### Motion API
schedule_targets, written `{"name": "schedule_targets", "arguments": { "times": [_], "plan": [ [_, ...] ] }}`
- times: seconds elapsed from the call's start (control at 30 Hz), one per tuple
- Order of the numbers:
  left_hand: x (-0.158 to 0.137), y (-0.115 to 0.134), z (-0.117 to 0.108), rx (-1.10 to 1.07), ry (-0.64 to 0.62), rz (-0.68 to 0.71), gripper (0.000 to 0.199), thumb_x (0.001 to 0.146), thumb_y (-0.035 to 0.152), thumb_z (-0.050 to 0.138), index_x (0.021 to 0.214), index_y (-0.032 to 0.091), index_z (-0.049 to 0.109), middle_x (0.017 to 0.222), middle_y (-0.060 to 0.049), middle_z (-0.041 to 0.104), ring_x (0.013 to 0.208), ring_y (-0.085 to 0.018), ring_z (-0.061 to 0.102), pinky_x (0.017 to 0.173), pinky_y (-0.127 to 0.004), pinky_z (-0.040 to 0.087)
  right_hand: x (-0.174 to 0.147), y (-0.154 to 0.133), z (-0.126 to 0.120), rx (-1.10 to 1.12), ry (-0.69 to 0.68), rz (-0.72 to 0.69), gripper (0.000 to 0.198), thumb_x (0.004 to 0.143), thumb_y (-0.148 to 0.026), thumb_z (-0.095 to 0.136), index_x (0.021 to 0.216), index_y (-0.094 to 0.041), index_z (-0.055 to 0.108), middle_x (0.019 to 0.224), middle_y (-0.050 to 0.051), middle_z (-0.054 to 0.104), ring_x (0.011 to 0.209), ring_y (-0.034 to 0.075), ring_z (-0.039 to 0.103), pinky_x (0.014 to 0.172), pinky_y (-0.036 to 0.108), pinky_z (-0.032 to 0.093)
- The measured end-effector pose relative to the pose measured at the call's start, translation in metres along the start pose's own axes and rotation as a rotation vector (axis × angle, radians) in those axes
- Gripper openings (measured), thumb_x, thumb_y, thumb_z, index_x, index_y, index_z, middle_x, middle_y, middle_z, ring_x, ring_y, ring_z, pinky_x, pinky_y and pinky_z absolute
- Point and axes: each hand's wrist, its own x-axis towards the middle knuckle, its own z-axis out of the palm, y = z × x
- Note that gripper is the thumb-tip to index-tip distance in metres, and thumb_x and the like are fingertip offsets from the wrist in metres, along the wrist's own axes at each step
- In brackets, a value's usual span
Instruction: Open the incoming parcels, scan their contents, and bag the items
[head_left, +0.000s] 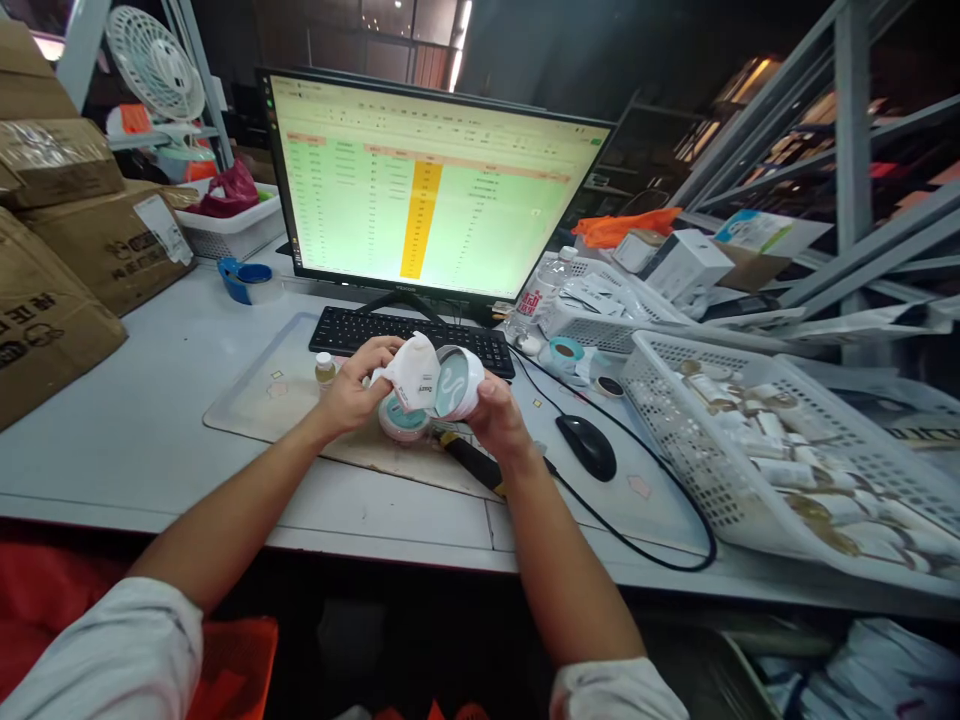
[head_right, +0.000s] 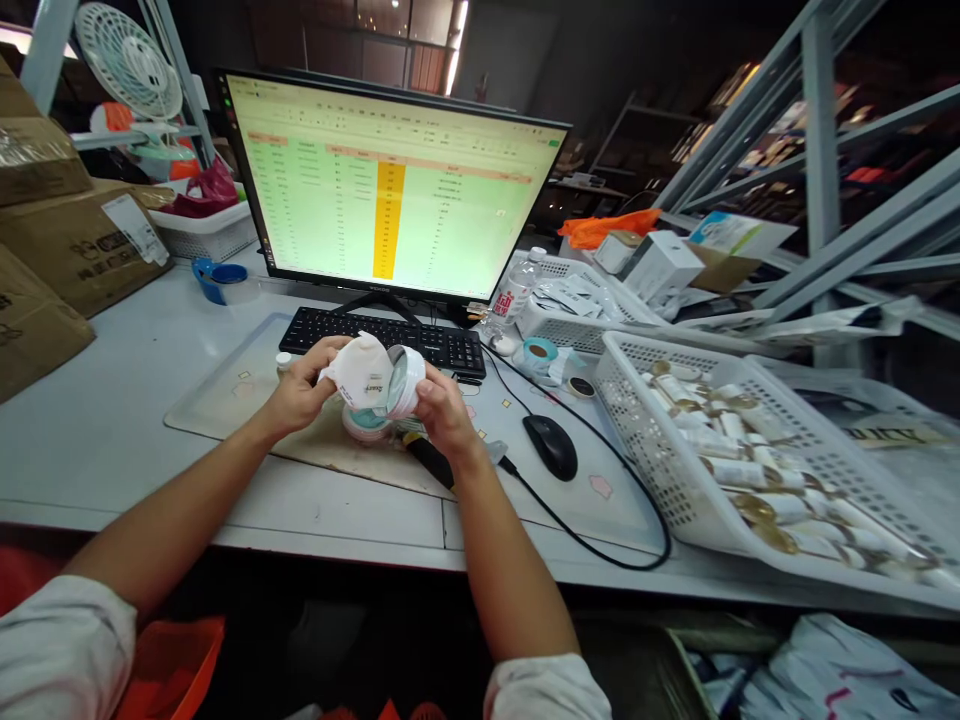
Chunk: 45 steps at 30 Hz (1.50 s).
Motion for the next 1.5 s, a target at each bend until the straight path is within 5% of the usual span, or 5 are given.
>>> {"name": "schedule_targets", "arguments": {
  "times": [0.33,0.63,1.07,1.3,1.5],
  "plan": [
    [-0.013,0.015,0.019,0.236,-0.123,0.157,0.017,0.096,0.036,0.059,0.101,0.021,0.064,0.126,-0.011,0.062,0.122,-0.028,0.053,0.108,-0.047,0.043,0.000,0.005,0.010,-0.242,-0.164,0.013,0.083,0.083,-0.079,0.064,0.141,-0.019,0.062,0.140,0.013,0.062,0.119,0.033,0.064,0.087,0.043,0.062],
    [-0.016,0.014,0.048,-0.697,0.150,-0.527,0.075,0.098,0.077,0.028,0.154,0.027,0.039,0.150,-0.010,0.053,0.134,-0.028,0.056,0.106,-0.042,0.052,-0.004,0.019,0.030,-0.779,-0.160,-0.297,0.092,0.085,-0.044,0.077,0.163,-0.022,0.033,0.161,0.016,0.042,0.143,0.035,0.046,0.109,0.051,0.051],
    [-0.004,0.019,0.032,-0.869,0.077,-1.012,0.070,0.098,0.070,0.043,0.140,0.015,0.058,0.133,-0.017,0.068,0.120,-0.032,0.068,0.098,-0.044,0.058,-0.011,0.029,0.039,-1.034,-0.294,-0.492,0.097,0.085,-0.022,0.071,0.167,-0.023,0.019,0.164,0.015,0.037,0.152,0.035,0.033,0.124,0.058,0.032],
    [-0.016,0.021,0.034,-0.402,0.107,-0.340,0.073,0.100,0.071,0.037,0.147,0.017,0.053,0.158,-0.012,0.048,0.149,-0.027,0.040,0.127,-0.041,0.028,-0.010,0.043,0.044,-0.732,-0.058,-0.408,0.088,0.092,-0.054,0.068,0.165,-0.024,0.027,0.162,0.016,0.041,0.147,0.034,0.042,0.117,0.053,0.043],
    [-0.022,0.022,0.037,-0.415,0.164,-0.347,0.058,0.107,0.055,0.028,0.146,0.020,0.052,0.156,-0.011,0.050,0.145,-0.026,0.046,0.124,-0.044,0.033,-0.014,0.038,0.050,-0.774,-0.083,-0.419,0.087,0.090,-0.062,0.067,0.161,-0.022,0.036,0.157,0.017,0.046,0.146,0.035,0.044,0.116,0.052,0.045]
  ]
}}
